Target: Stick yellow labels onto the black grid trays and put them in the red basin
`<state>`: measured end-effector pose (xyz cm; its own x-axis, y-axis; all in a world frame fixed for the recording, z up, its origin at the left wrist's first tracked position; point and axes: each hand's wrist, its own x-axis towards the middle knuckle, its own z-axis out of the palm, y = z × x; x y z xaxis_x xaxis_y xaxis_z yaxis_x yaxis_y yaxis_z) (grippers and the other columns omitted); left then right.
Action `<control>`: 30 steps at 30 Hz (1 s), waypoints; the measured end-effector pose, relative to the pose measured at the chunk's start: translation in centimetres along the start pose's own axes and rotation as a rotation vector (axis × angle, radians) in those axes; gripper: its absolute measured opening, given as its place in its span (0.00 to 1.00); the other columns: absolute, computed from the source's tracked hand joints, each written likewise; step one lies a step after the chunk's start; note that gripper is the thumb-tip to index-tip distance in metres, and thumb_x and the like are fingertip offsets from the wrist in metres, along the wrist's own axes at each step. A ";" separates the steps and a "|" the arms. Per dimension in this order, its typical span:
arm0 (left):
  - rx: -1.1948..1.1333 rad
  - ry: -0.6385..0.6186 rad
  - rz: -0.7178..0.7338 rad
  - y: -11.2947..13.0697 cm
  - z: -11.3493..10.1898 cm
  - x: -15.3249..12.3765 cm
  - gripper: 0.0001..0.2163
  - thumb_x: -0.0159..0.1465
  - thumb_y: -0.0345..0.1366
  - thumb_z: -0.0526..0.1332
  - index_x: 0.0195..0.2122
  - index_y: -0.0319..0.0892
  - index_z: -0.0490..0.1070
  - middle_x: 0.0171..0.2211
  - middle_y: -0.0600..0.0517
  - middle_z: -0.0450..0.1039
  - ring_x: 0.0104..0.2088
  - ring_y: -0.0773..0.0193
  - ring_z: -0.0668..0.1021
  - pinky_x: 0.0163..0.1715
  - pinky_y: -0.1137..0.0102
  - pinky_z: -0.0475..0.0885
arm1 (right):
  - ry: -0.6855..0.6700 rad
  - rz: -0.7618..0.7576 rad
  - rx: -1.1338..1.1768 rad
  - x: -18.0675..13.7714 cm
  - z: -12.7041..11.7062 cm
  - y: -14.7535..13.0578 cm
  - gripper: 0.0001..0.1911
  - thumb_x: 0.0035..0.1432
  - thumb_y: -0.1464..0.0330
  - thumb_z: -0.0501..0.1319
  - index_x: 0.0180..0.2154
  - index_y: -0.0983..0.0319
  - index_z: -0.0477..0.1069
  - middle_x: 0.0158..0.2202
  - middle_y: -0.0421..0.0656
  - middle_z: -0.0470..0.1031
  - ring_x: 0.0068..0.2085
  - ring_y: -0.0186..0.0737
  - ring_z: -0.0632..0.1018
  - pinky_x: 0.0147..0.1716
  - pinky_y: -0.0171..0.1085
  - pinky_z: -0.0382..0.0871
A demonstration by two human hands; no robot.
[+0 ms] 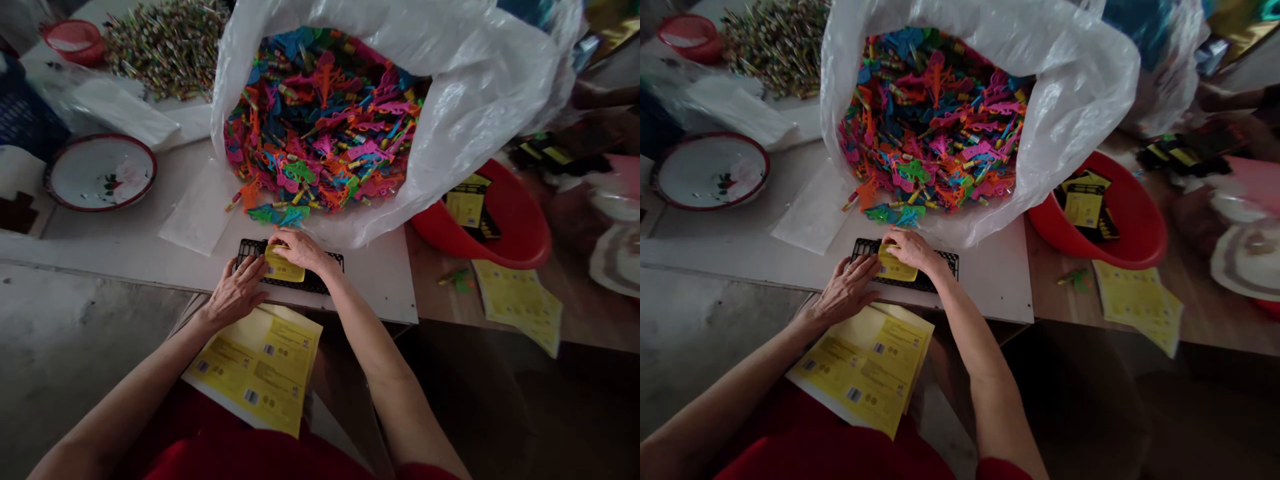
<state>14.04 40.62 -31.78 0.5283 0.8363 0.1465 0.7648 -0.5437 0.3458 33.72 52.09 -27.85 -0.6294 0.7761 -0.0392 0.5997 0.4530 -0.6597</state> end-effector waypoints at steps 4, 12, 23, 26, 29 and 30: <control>-0.049 0.017 0.018 -0.2 0.2 -0.2 0.29 0.65 0.43 0.56 0.65 0.39 0.52 0.65 0.38 0.54 0.63 0.47 0.61 0.60 0.49 0.55 | 0.005 0.083 0.187 -0.1 0.6 0.9 0.08 0.53 0.77 0.60 0.36 0.62 0.73 0.33 0.40 0.75 0.32 0.34 0.72 0.36 0.34 0.65; -0.146 0.072 0.005 -0.9 0.5 -0.3 0.36 0.64 0.41 0.57 0.68 0.37 0.39 0.62 0.37 0.59 0.63 0.51 0.62 0.61 0.54 0.57 | 0.084 0.209 0.685 -0.4 0.8 3.3 0.09 0.50 0.66 0.63 0.34 0.62 0.73 0.32 0.40 0.75 0.34 0.34 0.73 0.36 0.33 0.67; -0.154 0.133 0.004 -0.8 0.7 0.0 0.38 0.64 0.40 0.58 0.67 0.36 0.36 0.62 0.37 0.60 0.61 0.51 0.64 0.59 0.56 0.62 | 0.023 0.195 0.557 0.7 0.7 3.0 0.12 0.49 0.72 0.62 0.39 0.63 0.71 0.30 0.38 0.70 0.33 0.32 0.72 0.33 0.32 0.67; -0.120 0.118 0.013 -0.8 0.5 0.1 0.36 0.64 0.39 0.57 0.67 0.35 0.39 0.60 0.37 0.63 0.60 0.51 0.66 0.58 0.57 0.63 | 0.013 0.206 0.477 1.1 0.9 3.1 0.12 0.50 0.73 0.62 0.40 0.64 0.71 0.30 0.39 0.70 0.31 0.32 0.72 0.32 0.32 0.67; -0.087 0.098 0.029 -0.7 0.3 0.2 0.32 0.65 0.39 0.56 0.66 0.37 0.45 0.60 0.39 0.63 0.61 0.51 0.65 0.59 0.57 0.63 | -0.016 0.208 0.432 1.2 1.0 3.2 0.12 0.50 0.74 0.61 0.40 0.64 0.71 0.28 0.38 0.69 0.30 0.32 0.71 0.31 0.31 0.66; -0.075 0.093 0.033 -0.6 0.3 0.2 0.30 0.65 0.39 0.56 0.66 0.37 0.47 0.60 0.39 0.63 0.61 0.51 0.65 0.59 0.56 0.62 | -0.022 0.210 0.422 1.2 1.0 3.2 0.12 0.50 0.74 0.61 0.40 0.64 0.71 0.28 0.37 0.69 0.29 0.31 0.71 0.30 0.31 0.66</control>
<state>13.84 41.12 -32.22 0.5137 0.8229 0.2427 0.7158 -0.5670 0.4076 34.37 54.06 -30.76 -0.5292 0.8201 -0.2178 0.4649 0.0655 -0.8829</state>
